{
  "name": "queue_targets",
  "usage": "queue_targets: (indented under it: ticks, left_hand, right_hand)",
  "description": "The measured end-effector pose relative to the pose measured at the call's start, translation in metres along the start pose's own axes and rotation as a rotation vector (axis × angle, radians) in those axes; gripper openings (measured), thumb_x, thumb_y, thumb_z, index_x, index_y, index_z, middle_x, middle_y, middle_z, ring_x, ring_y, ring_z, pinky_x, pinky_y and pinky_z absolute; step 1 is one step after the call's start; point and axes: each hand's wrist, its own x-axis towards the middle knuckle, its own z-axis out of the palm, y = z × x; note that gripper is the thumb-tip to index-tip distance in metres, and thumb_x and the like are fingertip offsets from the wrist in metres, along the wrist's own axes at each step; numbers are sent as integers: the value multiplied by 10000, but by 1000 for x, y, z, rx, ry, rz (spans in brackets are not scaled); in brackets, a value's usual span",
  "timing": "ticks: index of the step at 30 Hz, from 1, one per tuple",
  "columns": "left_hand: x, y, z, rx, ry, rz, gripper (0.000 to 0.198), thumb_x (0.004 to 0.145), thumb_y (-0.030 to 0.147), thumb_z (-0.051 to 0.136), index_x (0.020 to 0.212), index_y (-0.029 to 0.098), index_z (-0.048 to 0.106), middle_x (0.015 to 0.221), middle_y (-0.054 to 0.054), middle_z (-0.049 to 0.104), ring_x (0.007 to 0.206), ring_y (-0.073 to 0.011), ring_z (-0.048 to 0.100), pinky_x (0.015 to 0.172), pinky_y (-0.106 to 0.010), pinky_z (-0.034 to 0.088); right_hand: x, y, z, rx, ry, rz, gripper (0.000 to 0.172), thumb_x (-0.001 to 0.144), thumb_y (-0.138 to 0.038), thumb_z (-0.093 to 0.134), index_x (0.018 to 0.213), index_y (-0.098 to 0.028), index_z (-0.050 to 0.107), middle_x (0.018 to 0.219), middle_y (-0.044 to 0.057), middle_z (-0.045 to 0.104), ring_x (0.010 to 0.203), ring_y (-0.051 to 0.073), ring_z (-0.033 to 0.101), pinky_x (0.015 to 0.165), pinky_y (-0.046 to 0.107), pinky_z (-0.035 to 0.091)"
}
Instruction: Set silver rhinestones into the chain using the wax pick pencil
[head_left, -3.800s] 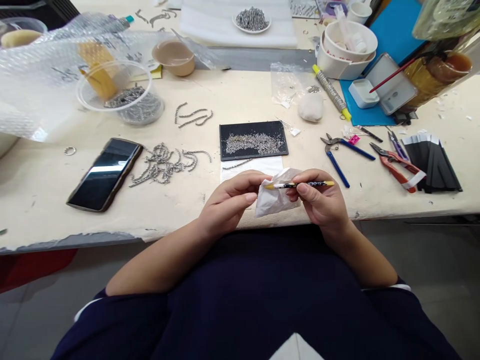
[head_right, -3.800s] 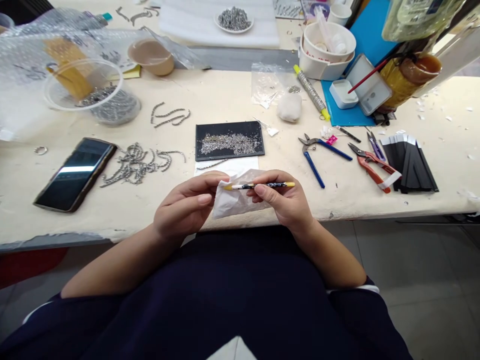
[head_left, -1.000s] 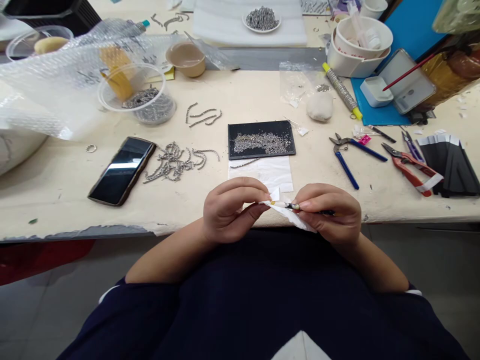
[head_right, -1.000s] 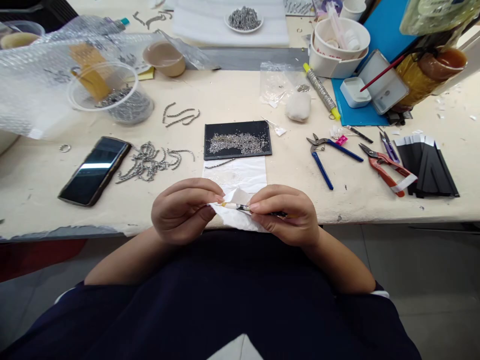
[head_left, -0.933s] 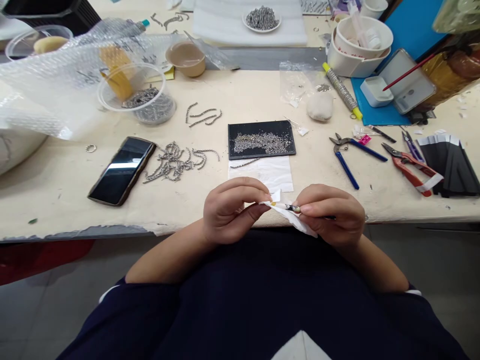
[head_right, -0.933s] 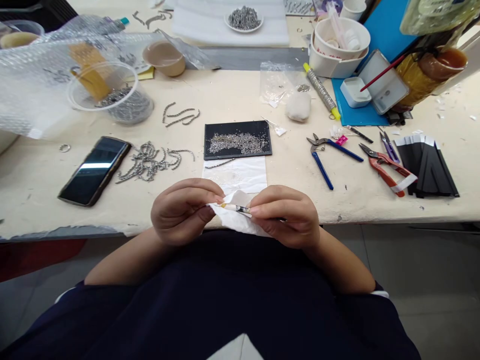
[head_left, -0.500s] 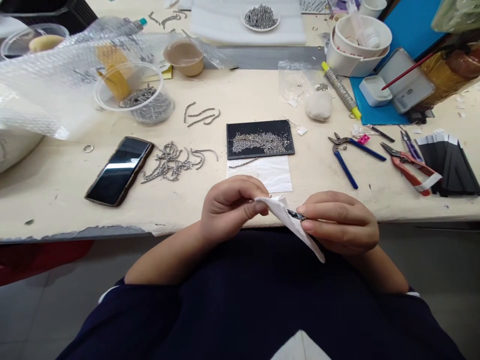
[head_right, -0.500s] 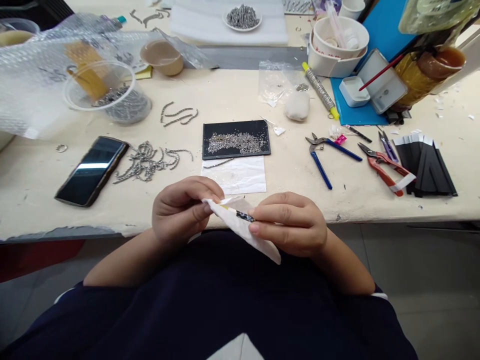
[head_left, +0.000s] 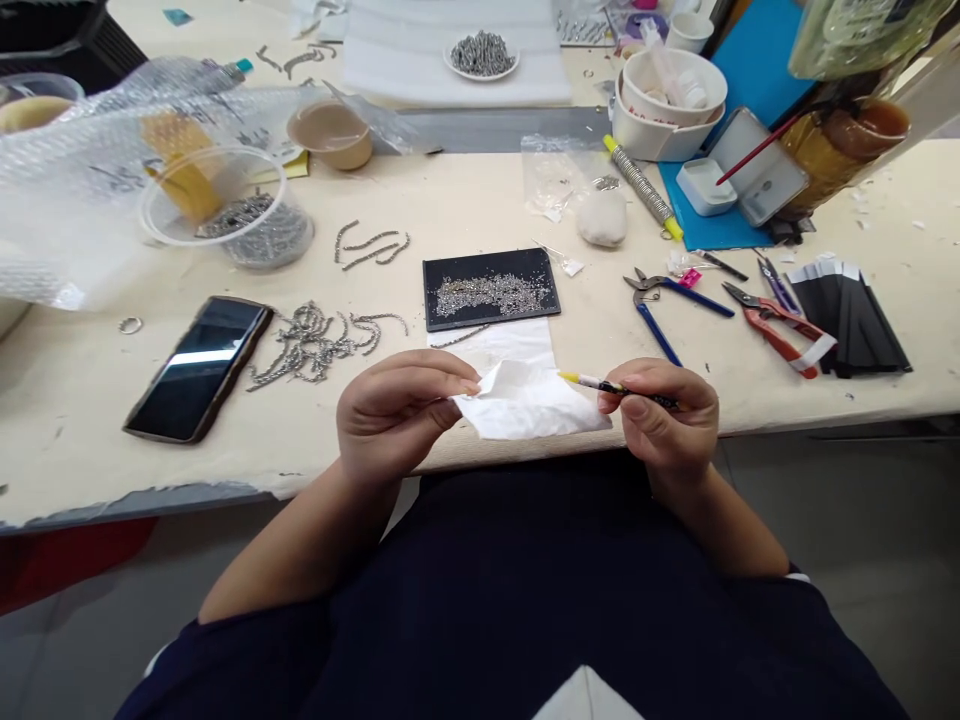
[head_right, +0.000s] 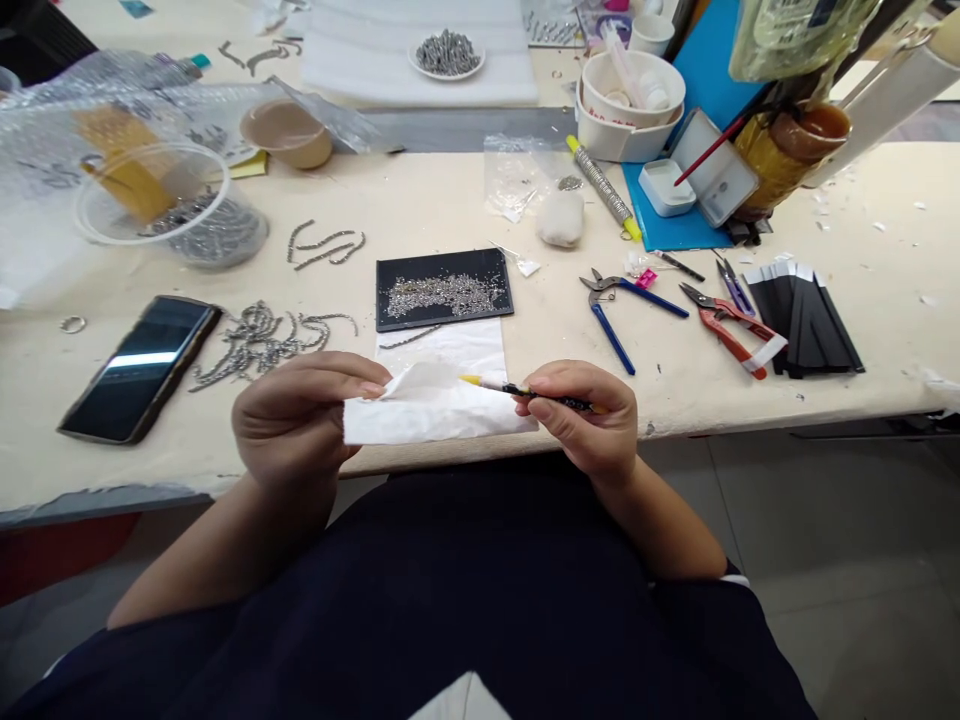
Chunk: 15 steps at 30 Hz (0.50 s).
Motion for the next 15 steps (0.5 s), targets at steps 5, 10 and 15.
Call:
queue_targets:
  ticks: [5,10,15]
  left_hand:
    - [6,9,3,82,-106,41,309,965,169,849,1207,358,883,1028,-31,887,887,-165,852,742,-204,690]
    - [14,16,11,141,-203,78,404,937,69,826,1244,328,869,1089,-47,891,910,-186,866,777,-212,718]
    - [18,20,17,180,-276,106,197,978,131,813,1126,247,870,1036,-69,883,862,-167,852,757,-185,697]
  right_hand:
    - [0,-1,-3,19,-48,36,191,933,-242,914,1105,-325,908,878,26,860,730,178,816,634,294,690]
    - [5,-9,-3,19,-183,38,305,869,-111,922,1111,-297,916,911,43,880,774,176,829,674,270,686]
    - [8,-15,-4,-33,-281,16,341,891,-69,875,1149,-291,902,969,57,882,832,189,842,721,282,698]
